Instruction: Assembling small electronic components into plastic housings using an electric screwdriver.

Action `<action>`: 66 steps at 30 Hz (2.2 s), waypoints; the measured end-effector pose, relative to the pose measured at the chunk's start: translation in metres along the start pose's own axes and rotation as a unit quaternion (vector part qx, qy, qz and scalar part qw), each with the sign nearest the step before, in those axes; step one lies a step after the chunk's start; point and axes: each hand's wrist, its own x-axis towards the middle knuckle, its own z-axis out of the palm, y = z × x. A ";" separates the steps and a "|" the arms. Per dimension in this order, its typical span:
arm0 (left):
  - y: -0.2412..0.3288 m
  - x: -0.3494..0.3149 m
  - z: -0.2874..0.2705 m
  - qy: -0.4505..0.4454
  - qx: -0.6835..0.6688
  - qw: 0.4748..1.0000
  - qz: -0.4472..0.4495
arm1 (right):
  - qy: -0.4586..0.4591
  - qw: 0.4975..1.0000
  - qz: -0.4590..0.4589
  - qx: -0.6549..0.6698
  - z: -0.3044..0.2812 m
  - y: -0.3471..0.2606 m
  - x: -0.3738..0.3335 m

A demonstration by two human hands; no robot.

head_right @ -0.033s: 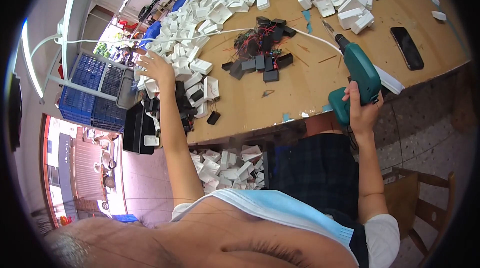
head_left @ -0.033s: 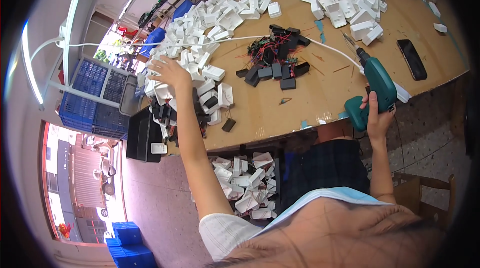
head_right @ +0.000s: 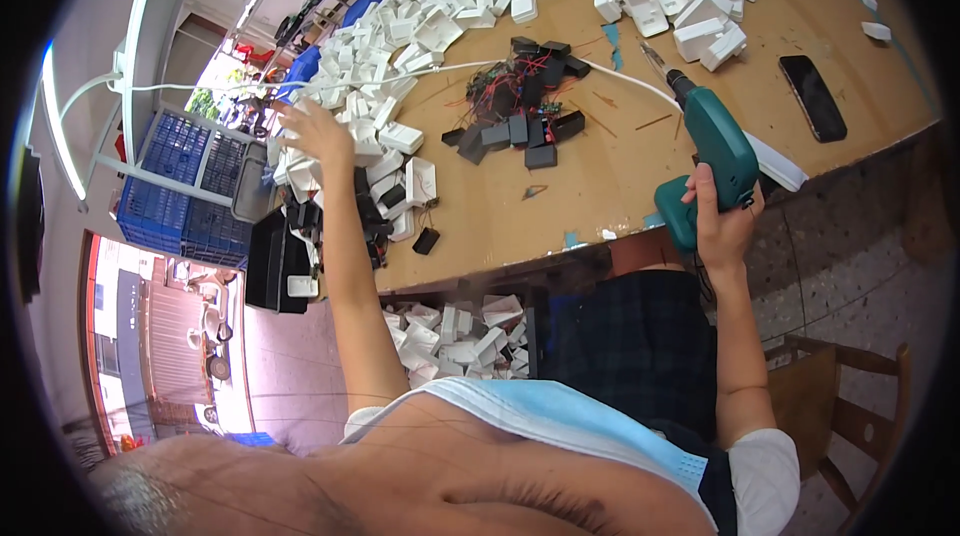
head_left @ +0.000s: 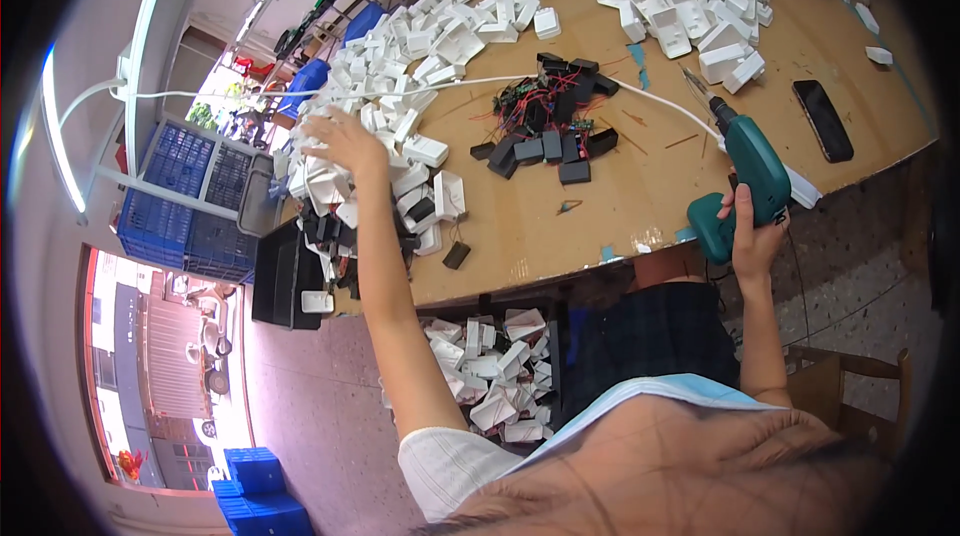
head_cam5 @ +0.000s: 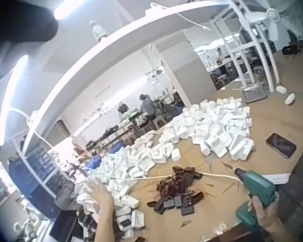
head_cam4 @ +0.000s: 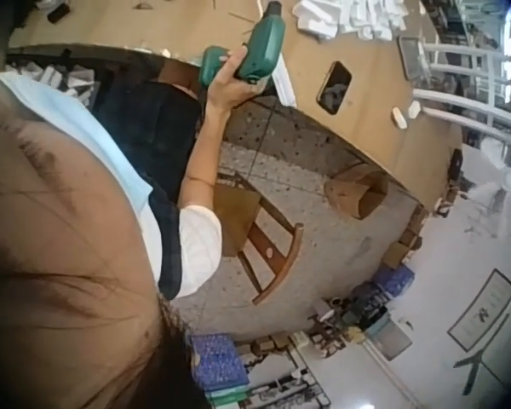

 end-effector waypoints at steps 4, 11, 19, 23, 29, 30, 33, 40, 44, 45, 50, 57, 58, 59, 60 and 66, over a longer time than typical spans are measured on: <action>0.115 -0.008 -0.039 -0.047 -0.408 0.895 0.177 | 0.007 0.999 -0.004 -0.035 -0.002 0.013 0.010; 0.348 -0.027 -0.041 -0.141 -0.670 0.653 0.322 | 0.022 1.000 0.009 -0.008 0.004 0.030 0.010; 0.406 0.001 -0.008 -0.314 -0.479 0.754 0.321 | -0.019 1.000 -0.002 -0.004 0.003 0.033 0.013; 0.344 0.014 -0.048 -0.393 -0.752 0.518 0.111 | -0.021 1.000 0.016 -0.004 0.001 0.032 0.012; 0.159 -0.056 -0.149 -0.616 -0.787 0.017 0.022 | 0.032 0.999 0.033 0.025 -0.004 0.035 0.018; 0.132 -0.082 -0.157 -0.648 -0.760 -0.041 0.023 | 0.038 0.998 0.036 0.032 0.000 0.029 0.020; 0.097 -0.165 -0.174 -0.714 -0.698 -0.045 0.003 | 0.034 0.998 0.047 0.024 0.006 0.011 0.022; 0.098 -0.200 -0.200 -0.688 -0.712 0.096 0.098 | 0.034 0.997 0.053 0.033 -0.004 -0.005 -0.002; 0.116 -0.216 -0.206 -0.308 -0.739 0.542 0.255 | 0.040 0.998 0.048 0.031 -0.004 -0.019 -0.012; 0.118 -0.218 -0.207 -0.307 -0.739 0.543 0.255 | 0.040 0.998 0.046 0.032 -0.006 -0.020 -0.014; 0.120 -0.226 -0.212 -0.243 -0.610 0.672 0.342 | 0.049 0.998 0.045 0.014 -0.018 -0.025 -0.023; 0.102 -0.215 -0.227 -0.224 -0.573 0.701 0.362 | 0.048 0.998 0.050 0.005 -0.029 -0.021 -0.028; 0.095 -0.197 -0.230 -0.296 -0.642 0.621 0.337 | 0.048 0.998 0.046 -0.004 -0.032 -0.021 -0.029; 0.089 -0.185 -0.228 -0.365 -0.699 0.534 0.305 | 0.044 0.998 0.043 -0.011 -0.032 -0.021 -0.030; 0.097 -0.181 -0.214 -0.365 -0.770 0.474 0.224 | 0.046 0.998 0.042 -0.010 -0.032 -0.020 -0.030; 0.163 -0.102 -0.131 -0.088 -0.708 0.697 0.068 | 0.046 0.997 0.045 0.039 -0.030 -0.028 -0.033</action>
